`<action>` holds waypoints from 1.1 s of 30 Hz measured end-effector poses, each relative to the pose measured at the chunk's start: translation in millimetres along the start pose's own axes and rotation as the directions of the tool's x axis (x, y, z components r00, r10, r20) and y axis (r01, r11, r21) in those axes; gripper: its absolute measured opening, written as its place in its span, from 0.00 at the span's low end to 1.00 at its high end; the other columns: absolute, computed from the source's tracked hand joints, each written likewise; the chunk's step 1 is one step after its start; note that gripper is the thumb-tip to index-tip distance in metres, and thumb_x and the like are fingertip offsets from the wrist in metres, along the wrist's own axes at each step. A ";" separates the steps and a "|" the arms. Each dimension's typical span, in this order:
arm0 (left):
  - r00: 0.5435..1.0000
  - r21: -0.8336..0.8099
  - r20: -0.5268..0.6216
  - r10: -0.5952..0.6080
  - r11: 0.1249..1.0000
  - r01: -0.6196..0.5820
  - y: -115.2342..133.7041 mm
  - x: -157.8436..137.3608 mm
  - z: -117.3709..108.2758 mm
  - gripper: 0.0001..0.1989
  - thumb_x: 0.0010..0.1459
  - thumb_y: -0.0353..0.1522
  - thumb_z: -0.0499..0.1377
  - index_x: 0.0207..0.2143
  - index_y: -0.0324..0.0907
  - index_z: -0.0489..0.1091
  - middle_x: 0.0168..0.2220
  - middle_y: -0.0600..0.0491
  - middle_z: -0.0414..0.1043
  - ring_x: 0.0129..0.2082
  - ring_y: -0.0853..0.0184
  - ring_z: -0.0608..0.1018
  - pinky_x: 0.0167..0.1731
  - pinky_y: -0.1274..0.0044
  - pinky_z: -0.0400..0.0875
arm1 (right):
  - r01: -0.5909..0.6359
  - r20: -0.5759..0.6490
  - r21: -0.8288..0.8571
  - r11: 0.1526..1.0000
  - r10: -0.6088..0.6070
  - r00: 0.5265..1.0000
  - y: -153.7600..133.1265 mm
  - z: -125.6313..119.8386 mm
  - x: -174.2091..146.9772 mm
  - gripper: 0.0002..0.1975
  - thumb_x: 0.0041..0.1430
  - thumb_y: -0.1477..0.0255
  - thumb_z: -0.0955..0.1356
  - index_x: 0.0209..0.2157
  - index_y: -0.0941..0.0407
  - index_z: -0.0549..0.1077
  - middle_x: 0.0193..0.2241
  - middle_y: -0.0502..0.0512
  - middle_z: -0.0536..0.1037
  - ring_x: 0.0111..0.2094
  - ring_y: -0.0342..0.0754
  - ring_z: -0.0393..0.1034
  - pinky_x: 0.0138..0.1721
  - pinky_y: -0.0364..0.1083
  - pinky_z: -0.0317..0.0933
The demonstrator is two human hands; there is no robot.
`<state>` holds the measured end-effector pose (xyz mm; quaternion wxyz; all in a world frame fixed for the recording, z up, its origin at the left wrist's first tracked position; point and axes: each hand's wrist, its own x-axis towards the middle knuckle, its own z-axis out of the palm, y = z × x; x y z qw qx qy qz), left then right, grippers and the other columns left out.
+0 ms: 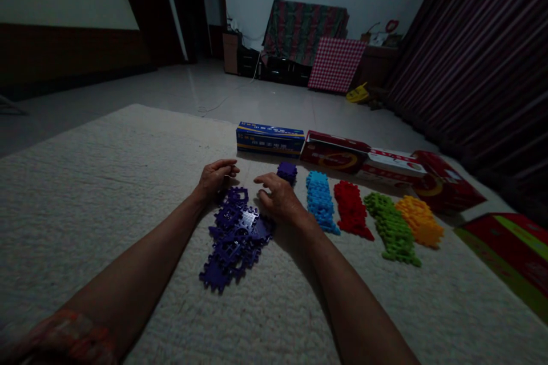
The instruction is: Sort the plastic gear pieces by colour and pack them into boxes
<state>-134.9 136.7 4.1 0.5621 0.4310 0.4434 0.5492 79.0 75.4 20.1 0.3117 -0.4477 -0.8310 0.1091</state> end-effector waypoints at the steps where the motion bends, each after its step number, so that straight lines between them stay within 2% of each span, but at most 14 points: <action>1: 1.000 -0.023 -0.024 0.006 1.000 -0.007 -0.1 0.6 0.1 0.15 0.45 0.31 0.64 0.39 0.38 0.76 0.31 0.50 0.77 0.27 0.69 0.75 0.27 0.77 0.72 | 0.021 0.027 0.038 0.999 -0.022 0.999 -2.3 7.4 0.2 0.19 0.59 0.79 0.65 0.50 0.54 0.78 0.48 0.60 0.81 0.49 0.53 0.76 0.52 0.53 0.69; 6: 0.995 -0.113 -0.096 -0.001 0.994 -0.010 -1.4 4.1 1.3 0.13 0.49 0.26 0.60 0.40 0.37 0.74 0.31 0.50 0.76 0.27 0.72 0.74 0.26 0.80 0.68 | 0.118 0.145 0.111 0.987 -0.133 0.980 -4.0 27.4 6.6 0.22 0.59 0.81 0.65 0.54 0.53 0.77 0.58 0.62 0.77 0.59 0.54 0.71 0.60 0.57 0.65; 11: 0.995 -0.138 -0.087 -0.038 0.990 0.026 0.7 4.5 3.2 0.13 0.51 0.23 0.58 0.40 0.37 0.73 0.30 0.51 0.75 0.26 0.72 0.73 0.26 0.80 0.69 | 0.049 0.245 0.112 0.992 -0.075 0.967 -1.1 26.0 6.9 0.26 0.59 0.78 0.67 0.59 0.51 0.73 0.62 0.62 0.72 0.64 0.55 0.65 0.65 0.61 0.59; 14: 0.997 -0.125 -0.073 -0.039 0.992 0.030 0.8 4.7 3.5 0.12 0.50 0.22 0.59 0.39 0.37 0.73 0.30 0.50 0.75 0.26 0.72 0.73 0.28 0.78 0.70 | 0.054 0.283 0.131 0.990 -0.090 0.955 -0.6 24.7 6.2 0.24 0.60 0.75 0.68 0.59 0.53 0.73 0.61 0.63 0.73 0.63 0.55 0.66 0.65 0.60 0.58; 24: 0.998 -0.118 -0.046 -0.035 0.993 0.030 -4.7 8.8 0.9 0.13 0.50 0.23 0.58 0.39 0.37 0.75 0.29 0.52 0.76 0.25 0.72 0.74 0.27 0.78 0.72 | 0.091 0.269 0.052 0.994 -0.102 0.958 -7.2 24.6 5.7 0.13 0.64 0.74 0.69 0.49 0.55 0.77 0.58 0.65 0.74 0.60 0.56 0.69 0.61 0.59 0.62; 29: 0.998 -0.156 -0.043 -0.041 0.987 0.034 -5.3 9.4 1.7 0.12 0.48 0.23 0.59 0.38 0.37 0.74 0.28 0.52 0.75 0.24 0.73 0.73 0.25 0.79 0.68 | 0.064 0.292 0.119 0.991 -0.096 0.952 -6.6 18.9 4.6 0.06 0.62 0.74 0.70 0.42 0.55 0.77 0.55 0.62 0.75 0.55 0.53 0.72 0.58 0.55 0.66; 33: 0.997 -0.160 -0.044 -0.065 0.985 0.057 -3.9 9.5 3.2 0.12 0.48 0.23 0.59 0.38 0.37 0.74 0.26 0.53 0.74 0.22 0.74 0.71 0.25 0.79 0.68 | 0.048 0.247 0.120 0.992 -0.076 0.966 -5.2 17.6 3.4 0.08 0.59 0.73 0.72 0.42 0.55 0.76 0.48 0.61 0.77 0.51 0.53 0.73 0.54 0.53 0.67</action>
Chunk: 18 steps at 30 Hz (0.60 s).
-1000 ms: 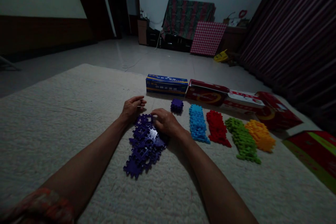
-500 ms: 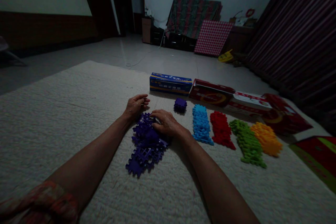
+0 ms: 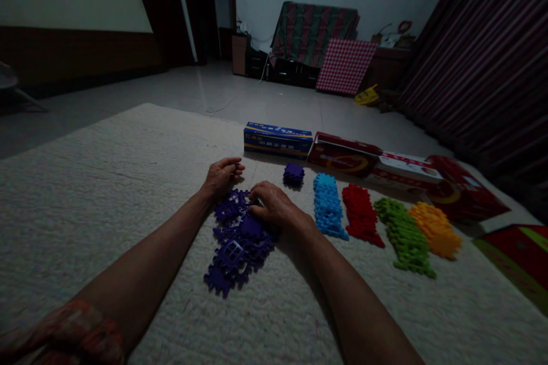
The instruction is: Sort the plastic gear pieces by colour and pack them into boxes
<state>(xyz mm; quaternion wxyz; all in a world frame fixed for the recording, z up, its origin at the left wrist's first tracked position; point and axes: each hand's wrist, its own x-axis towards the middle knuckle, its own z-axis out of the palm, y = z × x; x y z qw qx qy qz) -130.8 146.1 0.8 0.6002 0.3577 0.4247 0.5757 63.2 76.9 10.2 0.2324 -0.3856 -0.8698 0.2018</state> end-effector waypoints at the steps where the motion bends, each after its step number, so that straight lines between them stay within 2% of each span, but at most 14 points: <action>1: 1.000 0.000 -0.002 -0.001 1.000 0.001 0.4 -0.3 0.4 0.12 0.48 0.23 0.59 0.38 0.36 0.74 0.26 0.53 0.74 0.22 0.74 0.71 0.25 0.79 0.68 | -0.011 -0.014 -0.007 1.000 0.011 1.000 -0.5 -0.9 -0.7 0.10 0.58 0.73 0.72 0.43 0.55 0.76 0.47 0.60 0.78 0.49 0.53 0.73 0.53 0.53 0.67; 6: 1.000 -0.005 -0.003 0.008 1.000 -0.008 2.3 -3.7 1.9 0.12 0.49 0.22 0.59 0.37 0.36 0.74 0.26 0.53 0.75 0.22 0.74 0.72 0.25 0.79 0.70 | -0.125 -0.068 0.000 0.992 0.125 0.990 -10.6 -13.2 -4.7 0.11 0.61 0.73 0.67 0.45 0.56 0.76 0.43 0.58 0.80 0.40 0.50 0.73 0.44 0.48 0.66; 10: 1.000 -0.014 -0.009 0.003 1.000 -0.003 2.5 -5.0 2.8 0.11 0.49 0.22 0.59 0.37 0.36 0.74 0.25 0.53 0.74 0.21 0.73 0.72 0.25 0.78 0.71 | -0.215 -0.035 -0.092 0.972 0.213 0.976 -19.5 -21.8 -4.6 0.14 0.68 0.73 0.59 0.37 0.57 0.75 0.31 0.55 0.78 0.31 0.46 0.70 0.35 0.45 0.60; 12: 1.000 -0.013 -0.004 0.001 1.000 -0.001 2.1 -4.5 3.0 0.11 0.48 0.22 0.59 0.36 0.36 0.74 0.25 0.53 0.74 0.21 0.73 0.71 0.25 0.78 0.70 | -0.249 -0.036 -0.148 0.957 0.247 0.968 -20.7 -23.5 -3.6 0.15 0.70 0.72 0.58 0.35 0.57 0.74 0.28 0.54 0.76 0.29 0.47 0.68 0.33 0.44 0.58; 18: 1.000 -0.021 0.009 0.000 1.000 0.000 1.2 -3.7 2.7 0.11 0.48 0.22 0.60 0.36 0.36 0.74 0.24 0.53 0.74 0.21 0.74 0.70 0.24 0.79 0.70 | -0.314 -0.041 -0.218 0.924 0.313 0.949 -12.9 -25.4 -5.4 0.15 0.70 0.73 0.59 0.50 0.57 0.74 0.39 0.59 0.81 0.39 0.51 0.74 0.41 0.46 0.60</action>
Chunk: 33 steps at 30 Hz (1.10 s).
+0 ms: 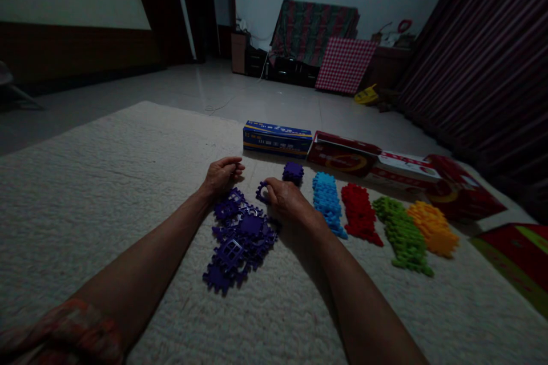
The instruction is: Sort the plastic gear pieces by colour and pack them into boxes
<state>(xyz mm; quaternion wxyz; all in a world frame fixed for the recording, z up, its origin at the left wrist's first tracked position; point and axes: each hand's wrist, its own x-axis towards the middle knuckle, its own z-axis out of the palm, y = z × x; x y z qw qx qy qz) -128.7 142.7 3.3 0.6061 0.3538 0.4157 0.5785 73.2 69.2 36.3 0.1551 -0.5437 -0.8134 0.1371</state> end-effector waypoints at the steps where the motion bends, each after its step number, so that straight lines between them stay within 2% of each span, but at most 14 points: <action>1: 1.000 0.001 0.002 0.001 1.000 -0.001 0.1 -0.2 -0.1 0.11 0.48 0.22 0.60 0.36 0.36 0.74 0.24 0.54 0.74 0.20 0.74 0.70 0.24 0.78 0.70 | -0.011 -0.002 -0.028 1.000 0.011 1.000 1.6 0.6 -0.6 0.14 0.70 0.72 0.60 0.50 0.57 0.73 0.42 0.61 0.80 0.41 0.52 0.74 0.42 0.46 0.61; 5: 1.000 0.015 0.010 0.008 1.000 -0.009 0.4 -1.0 -0.5 0.10 0.48 0.23 0.60 0.36 0.36 0.74 0.25 0.53 0.74 0.21 0.74 0.71 0.25 0.78 0.71 | 0.006 -0.004 -0.104 0.995 -0.006 1.000 3.2 2.6 -3.9 0.13 0.67 0.71 0.65 0.51 0.58 0.72 0.48 0.64 0.77 0.47 0.54 0.72 0.47 0.48 0.62; 9: 1.000 0.029 0.011 0.014 0.999 -0.014 0.6 -1.5 -0.7 0.10 0.49 0.23 0.61 0.36 0.36 0.75 0.26 0.53 0.75 0.21 0.74 0.71 0.26 0.78 0.72 | 0.018 0.045 -0.096 0.995 -0.013 0.999 -1.7 0.0 -6.8 0.15 0.62 0.69 0.70 0.50 0.57 0.72 0.49 0.65 0.76 0.50 0.57 0.71 0.50 0.50 0.65; 14: 1.000 0.035 0.013 0.017 0.999 -0.018 0.2 -1.1 -0.9 0.10 0.47 0.24 0.62 0.36 0.36 0.75 0.25 0.53 0.75 0.20 0.74 0.72 0.24 0.79 0.71 | 0.015 0.084 -0.102 0.995 -0.006 0.996 -5.4 -2.7 -9.1 0.19 0.62 0.72 0.71 0.54 0.59 0.73 0.53 0.67 0.76 0.56 0.58 0.70 0.55 0.52 0.64; 16: 1.000 0.046 0.012 0.022 0.999 -0.023 -0.7 0.0 -1.6 0.10 0.47 0.24 0.62 0.35 0.36 0.75 0.24 0.53 0.75 0.20 0.75 0.71 0.22 0.81 0.69 | 0.031 0.052 -0.089 0.996 -0.026 0.998 -3.7 -2.6 -8.1 0.21 0.61 0.72 0.71 0.55 0.59 0.73 0.53 0.67 0.77 0.56 0.58 0.71 0.56 0.53 0.64; 19: 0.999 0.060 0.009 0.035 0.998 -0.036 -2.4 1.6 -2.5 0.10 0.47 0.24 0.62 0.35 0.36 0.75 0.25 0.52 0.75 0.20 0.75 0.72 0.21 0.82 0.66 | 0.079 -0.063 -0.049 0.996 -0.082 0.995 3.6 -4.5 -3.2 0.20 0.60 0.72 0.71 0.54 0.57 0.74 0.52 0.65 0.79 0.54 0.58 0.72 0.56 0.55 0.64; 22: 0.999 0.061 0.010 0.033 0.998 -0.033 -2.7 1.1 -2.6 0.10 0.47 0.25 0.62 0.35 0.36 0.75 0.25 0.53 0.75 0.20 0.74 0.71 0.22 0.80 0.69 | 0.127 -0.248 -0.031 0.991 -0.131 0.960 18.3 -11.1 4.5 0.19 0.60 0.71 0.70 0.53 0.58 0.74 0.52 0.66 0.78 0.54 0.58 0.73 0.56 0.56 0.65; 25: 0.999 0.065 0.011 0.035 0.997 -0.035 -1.3 -0.9 -1.8 0.10 0.48 0.25 0.62 0.35 0.36 0.75 0.25 0.52 0.75 0.20 0.74 0.71 0.23 0.79 0.70 | 0.080 -0.387 -0.047 0.996 -0.092 0.918 38.1 -20.4 12.0 0.16 0.58 0.70 0.70 0.49 0.57 0.76 0.50 0.65 0.79 0.51 0.58 0.73 0.55 0.56 0.65; 28: 0.999 0.068 0.010 0.033 0.997 -0.034 0.1 -2.3 -1.0 0.10 0.47 0.24 0.62 0.35 0.36 0.75 0.24 0.52 0.75 0.19 0.75 0.71 0.22 0.80 0.69 | -0.015 -0.410 -0.077 0.997 -0.018 0.912 55.6 -27.9 17.7 0.15 0.56 0.71 0.69 0.46 0.57 0.76 0.47 0.64 0.80 0.50 0.58 0.74 0.54 0.55 0.66; 33: 0.999 0.077 0.008 0.033 0.996 -0.033 0.4 -3.2 -0.8 0.10 0.47 0.25 0.62 0.35 0.36 0.76 0.25 0.53 0.76 0.19 0.75 0.71 0.23 0.80 0.70 | -0.101 -0.354 -0.129 0.986 0.050 0.934 67.2 -30.7 22.3 0.16 0.57 0.71 0.69 0.48 0.57 0.77 0.49 0.65 0.80 0.52 0.60 0.73 0.56 0.57 0.64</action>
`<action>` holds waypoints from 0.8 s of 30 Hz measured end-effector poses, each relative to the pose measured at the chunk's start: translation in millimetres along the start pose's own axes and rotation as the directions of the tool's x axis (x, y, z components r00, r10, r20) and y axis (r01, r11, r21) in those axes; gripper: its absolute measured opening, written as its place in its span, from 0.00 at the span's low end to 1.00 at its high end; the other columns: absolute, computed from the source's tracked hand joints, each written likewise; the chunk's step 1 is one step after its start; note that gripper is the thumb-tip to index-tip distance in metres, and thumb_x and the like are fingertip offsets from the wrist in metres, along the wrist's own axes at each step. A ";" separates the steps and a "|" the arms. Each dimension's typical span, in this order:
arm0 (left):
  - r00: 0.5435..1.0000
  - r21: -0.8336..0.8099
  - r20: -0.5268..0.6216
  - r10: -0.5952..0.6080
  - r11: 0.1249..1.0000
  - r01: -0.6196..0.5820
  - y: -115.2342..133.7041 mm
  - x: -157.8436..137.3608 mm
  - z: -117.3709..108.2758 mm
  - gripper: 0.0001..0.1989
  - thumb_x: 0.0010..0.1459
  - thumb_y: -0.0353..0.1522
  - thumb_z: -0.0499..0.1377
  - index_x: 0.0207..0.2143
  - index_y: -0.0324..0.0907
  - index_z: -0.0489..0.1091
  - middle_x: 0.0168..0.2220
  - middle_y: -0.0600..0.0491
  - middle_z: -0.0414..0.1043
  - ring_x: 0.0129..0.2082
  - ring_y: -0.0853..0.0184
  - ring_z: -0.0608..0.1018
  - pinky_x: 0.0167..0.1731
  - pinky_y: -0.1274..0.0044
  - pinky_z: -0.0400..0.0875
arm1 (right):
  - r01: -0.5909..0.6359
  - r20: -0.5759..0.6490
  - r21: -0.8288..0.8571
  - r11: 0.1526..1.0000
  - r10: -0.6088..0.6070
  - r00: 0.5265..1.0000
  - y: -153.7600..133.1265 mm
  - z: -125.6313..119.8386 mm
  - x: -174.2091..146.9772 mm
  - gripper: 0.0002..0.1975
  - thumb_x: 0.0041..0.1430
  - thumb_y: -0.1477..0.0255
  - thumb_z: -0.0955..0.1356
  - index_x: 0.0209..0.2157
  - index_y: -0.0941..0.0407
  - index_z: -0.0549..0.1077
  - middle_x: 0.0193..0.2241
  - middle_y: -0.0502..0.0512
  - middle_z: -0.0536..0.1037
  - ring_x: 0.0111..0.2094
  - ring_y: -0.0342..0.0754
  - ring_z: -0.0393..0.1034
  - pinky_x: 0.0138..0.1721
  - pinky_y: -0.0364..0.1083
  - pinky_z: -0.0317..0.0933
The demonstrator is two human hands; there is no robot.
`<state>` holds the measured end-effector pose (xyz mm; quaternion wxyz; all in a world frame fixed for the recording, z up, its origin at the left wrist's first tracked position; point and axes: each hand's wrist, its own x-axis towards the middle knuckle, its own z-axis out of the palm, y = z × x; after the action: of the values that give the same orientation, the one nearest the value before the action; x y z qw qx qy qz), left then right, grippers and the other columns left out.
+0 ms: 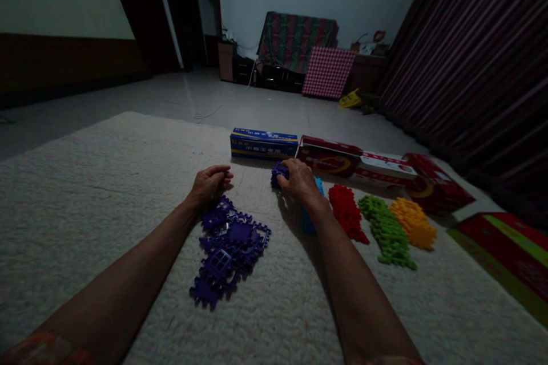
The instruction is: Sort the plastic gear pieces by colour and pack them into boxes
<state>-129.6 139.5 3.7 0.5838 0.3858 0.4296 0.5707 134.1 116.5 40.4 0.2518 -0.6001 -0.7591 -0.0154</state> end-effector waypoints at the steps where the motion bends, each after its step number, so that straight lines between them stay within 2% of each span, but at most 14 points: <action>1: 1.000 0.003 -0.001 -0.001 1.000 0.001 -0.1 -0.1 -0.1 0.10 0.47 0.25 0.63 0.35 0.36 0.76 0.25 0.53 0.75 0.19 0.75 0.71 0.23 0.80 0.71 | 0.000 0.001 -0.007 1.000 0.000 1.000 -0.1 -0.1 0.0 0.16 0.57 0.71 0.69 0.48 0.57 0.76 0.51 0.65 0.79 0.53 0.60 0.72 0.57 0.58 0.64; 4: 1.000 0.000 -0.003 0.001 1.000 -0.001 -0.1 0.2 -0.7 0.10 0.47 0.26 0.64 0.35 0.36 0.75 0.25 0.53 0.75 0.20 0.75 0.71 0.23 0.78 0.72 | 0.013 -0.042 -0.017 1.000 -0.014 0.999 -4.6 -3.4 -2.3 0.19 0.56 0.71 0.70 0.50 0.57 0.76 0.58 0.67 0.74 0.60 0.63 0.67 0.59 0.62 0.61; 6: 1.000 -0.020 -0.005 0.002 1.000 -0.002 0.4 0.5 -1.0 0.10 0.47 0.25 0.63 0.35 0.36 0.75 0.25 0.52 0.75 0.20 0.74 0.71 0.23 0.78 0.71 | 0.042 -0.065 0.012 0.999 -0.042 0.997 -11.7 -6.8 -7.1 0.19 0.57 0.72 0.69 0.51 0.57 0.76 0.59 0.68 0.73 0.60 0.62 0.66 0.60 0.60 0.60; 8: 1.000 -0.047 -0.010 -0.003 0.999 0.002 1.3 0.4 -0.9 0.10 0.46 0.25 0.63 0.35 0.36 0.75 0.25 0.52 0.75 0.20 0.74 0.72 0.22 0.79 0.70 | 0.085 -0.030 0.080 0.993 -0.083 0.996 -22.7 -8.3 -15.7 0.16 0.59 0.74 0.67 0.49 0.57 0.76 0.53 0.66 0.77 0.55 0.58 0.71 0.58 0.56 0.63; 12: 0.999 -0.075 -0.026 -0.026 0.997 0.024 3.9 -0.9 0.4 0.11 0.45 0.25 0.63 0.34 0.37 0.74 0.25 0.52 0.75 0.21 0.73 0.72 0.22 0.80 0.68 | 0.092 0.161 0.293 0.952 -0.144 0.976 -51.3 -3.8 -41.5 0.13 0.61 0.75 0.67 0.46 0.57 0.78 0.44 0.60 0.81 0.43 0.51 0.75 0.48 0.51 0.68; 15: 0.999 -0.098 -0.027 -0.025 0.995 0.022 4.3 -1.0 1.1 0.11 0.45 0.23 0.61 0.34 0.37 0.74 0.25 0.52 0.74 0.22 0.73 0.72 0.21 0.81 0.66 | 0.051 0.315 0.419 0.906 -0.198 0.928 -68.6 -3.7 -57.1 0.13 0.61 0.72 0.69 0.48 0.57 0.78 0.44 0.60 0.81 0.41 0.49 0.75 0.45 0.49 0.69; 18: 1.000 -0.105 -0.026 -0.017 0.994 0.014 2.6 0.9 0.5 0.10 0.47 0.22 0.59 0.34 0.36 0.73 0.24 0.52 0.74 0.22 0.73 0.72 0.21 0.81 0.66 | 0.072 0.429 0.447 0.892 -0.285 0.857 -77.8 -10.7 -62.4 0.18 0.58 0.70 0.73 0.50 0.57 0.77 0.48 0.61 0.79 0.44 0.51 0.74 0.48 0.51 0.68; 21: 1.000 -0.097 -0.025 -0.018 0.995 0.015 -0.5 3.6 -0.9 0.10 0.48 0.21 0.59 0.34 0.36 0.74 0.25 0.52 0.74 0.22 0.72 0.72 0.22 0.80 0.67 | 0.108 0.491 0.455 0.884 -0.350 0.798 -81.6 -17.7 -61.8 0.23 0.56 0.69 0.75 0.54 0.57 0.75 0.50 0.61 0.77 0.49 0.52 0.73 0.53 0.52 0.67; 24: 1.000 -0.089 -0.022 -0.012 0.996 0.010 -2.3 4.6 -1.7 0.10 0.48 0.22 0.59 0.35 0.37 0.74 0.26 0.52 0.74 0.22 0.73 0.72 0.23 0.80 0.68 | 0.130 0.524 0.443 0.887 -0.374 0.765 -84.2 -21.6 -61.3 0.26 0.55 0.68 0.76 0.55 0.57 0.74 0.50 0.61 0.76 0.50 0.54 0.72 0.54 0.53 0.66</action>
<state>-130.5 143.9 0.7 0.5988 0.3506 0.4122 0.5905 73.9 30.6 58.1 0.1072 -0.4033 -0.8622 0.2873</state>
